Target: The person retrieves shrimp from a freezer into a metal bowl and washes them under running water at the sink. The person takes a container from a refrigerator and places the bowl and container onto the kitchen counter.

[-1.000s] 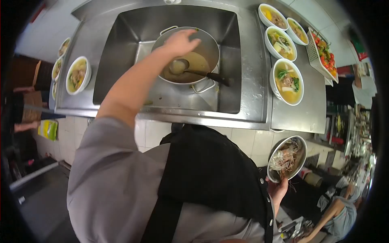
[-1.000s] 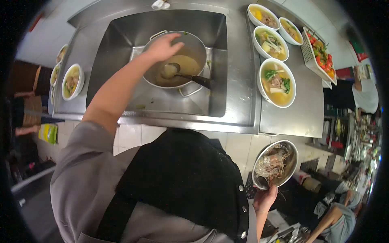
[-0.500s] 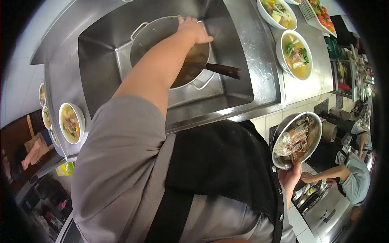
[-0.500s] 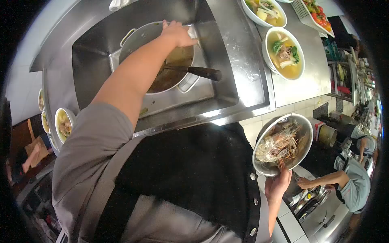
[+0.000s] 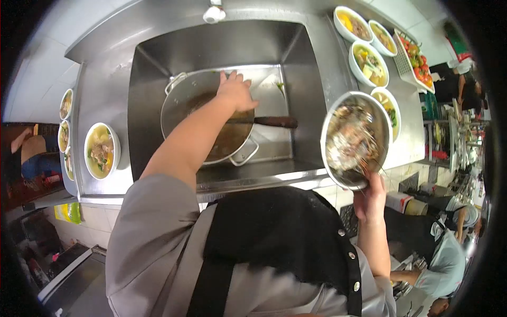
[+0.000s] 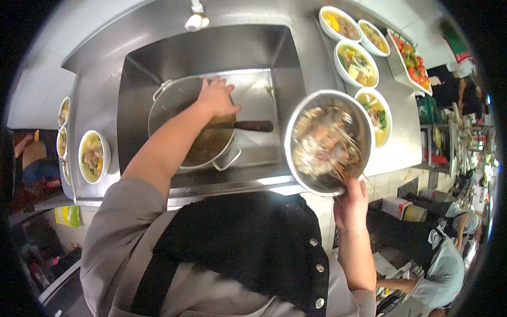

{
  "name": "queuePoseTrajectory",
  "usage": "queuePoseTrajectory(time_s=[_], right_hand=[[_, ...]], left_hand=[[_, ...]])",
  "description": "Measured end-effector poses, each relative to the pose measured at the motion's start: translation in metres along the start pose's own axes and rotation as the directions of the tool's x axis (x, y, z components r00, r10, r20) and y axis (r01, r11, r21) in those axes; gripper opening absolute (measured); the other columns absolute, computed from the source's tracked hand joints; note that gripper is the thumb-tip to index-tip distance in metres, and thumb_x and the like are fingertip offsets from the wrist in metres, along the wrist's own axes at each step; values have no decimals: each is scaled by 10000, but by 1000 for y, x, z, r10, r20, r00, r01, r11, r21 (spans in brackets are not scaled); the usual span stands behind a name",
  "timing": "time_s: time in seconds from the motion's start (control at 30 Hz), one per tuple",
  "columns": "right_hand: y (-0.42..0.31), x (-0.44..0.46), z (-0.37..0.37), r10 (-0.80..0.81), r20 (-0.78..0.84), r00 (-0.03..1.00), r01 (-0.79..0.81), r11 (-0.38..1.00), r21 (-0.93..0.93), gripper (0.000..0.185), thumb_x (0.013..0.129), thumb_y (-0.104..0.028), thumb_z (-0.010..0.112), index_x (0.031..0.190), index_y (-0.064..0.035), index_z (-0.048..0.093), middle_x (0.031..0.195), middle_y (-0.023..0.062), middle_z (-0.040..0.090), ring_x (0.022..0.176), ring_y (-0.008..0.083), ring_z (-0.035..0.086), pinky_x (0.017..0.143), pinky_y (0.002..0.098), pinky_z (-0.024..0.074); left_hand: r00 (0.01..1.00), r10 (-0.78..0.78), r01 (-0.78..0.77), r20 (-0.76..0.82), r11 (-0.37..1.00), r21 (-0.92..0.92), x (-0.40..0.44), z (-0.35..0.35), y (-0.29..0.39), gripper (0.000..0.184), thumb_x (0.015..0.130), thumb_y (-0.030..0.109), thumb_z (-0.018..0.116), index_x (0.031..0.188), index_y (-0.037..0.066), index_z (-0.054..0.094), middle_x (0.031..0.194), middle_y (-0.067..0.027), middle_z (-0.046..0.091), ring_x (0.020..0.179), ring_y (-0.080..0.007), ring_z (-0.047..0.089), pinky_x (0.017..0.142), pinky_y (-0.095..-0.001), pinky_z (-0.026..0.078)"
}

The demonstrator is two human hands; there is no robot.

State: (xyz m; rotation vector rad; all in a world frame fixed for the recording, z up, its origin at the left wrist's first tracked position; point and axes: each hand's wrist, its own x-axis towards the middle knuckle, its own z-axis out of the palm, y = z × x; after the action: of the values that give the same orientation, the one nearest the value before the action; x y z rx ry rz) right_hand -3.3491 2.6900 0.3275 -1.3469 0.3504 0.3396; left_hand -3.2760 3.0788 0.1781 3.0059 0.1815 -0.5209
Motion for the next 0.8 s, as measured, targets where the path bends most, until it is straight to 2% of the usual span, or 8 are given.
queuePoseTrajectory(time_s=[0.13,0.53,0.57,0.63,0.67,0.7,0.73,0.8], right_hand=[[-20,44,84,51,257,965,-18,991,-133,382,917,-182,515,1162,105,455,1081,216,599,718,316,664,602,354,538],[-8,183,215,170,397,902,-78,968,-237,324,953,-229,383,1103,7,546,916,138,669,758,209,625,684,338,474],[-11,189,220,149,371,917,-59,968,-244,324,949,-226,380,1098,8,548,909,137,669,754,208,625,675,336,473],[-17,205,224,109,361,926,-27,974,-225,331,940,-216,386,1100,27,543,895,150,666,746,206,634,642,322,470],[-18,212,224,95,350,932,-17,975,-220,334,935,-211,389,1101,37,541,888,156,665,742,204,639,626,315,468],[-22,215,227,99,310,945,-27,973,-229,338,936,-210,385,1108,38,538,901,166,668,756,211,643,635,326,469],[-22,221,228,106,309,945,-32,971,-235,341,936,-212,387,1114,38,536,907,170,667,760,216,644,637,332,469],[-23,234,230,114,311,944,-38,969,-243,346,937,-217,392,1125,39,530,919,177,666,768,228,646,642,344,470]], left_hand=[[999,-38,37,-22,999,-23,-21,3,-19,796,767,569,587,1383,77,482,1468,-209,370,1423,-341,246,1156,-584,106],[993,-75,82,94,994,-74,-50,-10,-60,776,773,572,592,1362,77,491,1430,-200,413,1381,-346,324,1149,-587,149],[987,-106,84,-118,980,-179,-41,-20,-64,733,794,540,595,1348,72,493,1380,-189,453,1345,-340,365,1131,-578,192],[779,-242,60,-579,947,-315,4,-55,-78,620,835,467,609,1301,72,502,1241,-174,536,1220,-328,477,1047,-525,340],[706,-278,-26,-651,908,-417,12,-104,-82,586,843,434,615,1290,72,503,1204,-172,554,1171,-338,507,991,-497,392],[498,-325,-122,-804,892,-436,27,-138,-82,559,835,394,630,1274,67,518,1200,-161,559,1135,-343,526,954,-486,420],[298,-264,-156,-917,935,-320,45,-172,-85,527,837,383,621,1242,57,539,1172,-152,574,1111,-333,536,932,-485,430],[172,-140,-208,-975,962,-175,52,-245,-67,488,875,331,598,1264,45,532,1198,-201,587,1150,-364,538,941,-462,445]])
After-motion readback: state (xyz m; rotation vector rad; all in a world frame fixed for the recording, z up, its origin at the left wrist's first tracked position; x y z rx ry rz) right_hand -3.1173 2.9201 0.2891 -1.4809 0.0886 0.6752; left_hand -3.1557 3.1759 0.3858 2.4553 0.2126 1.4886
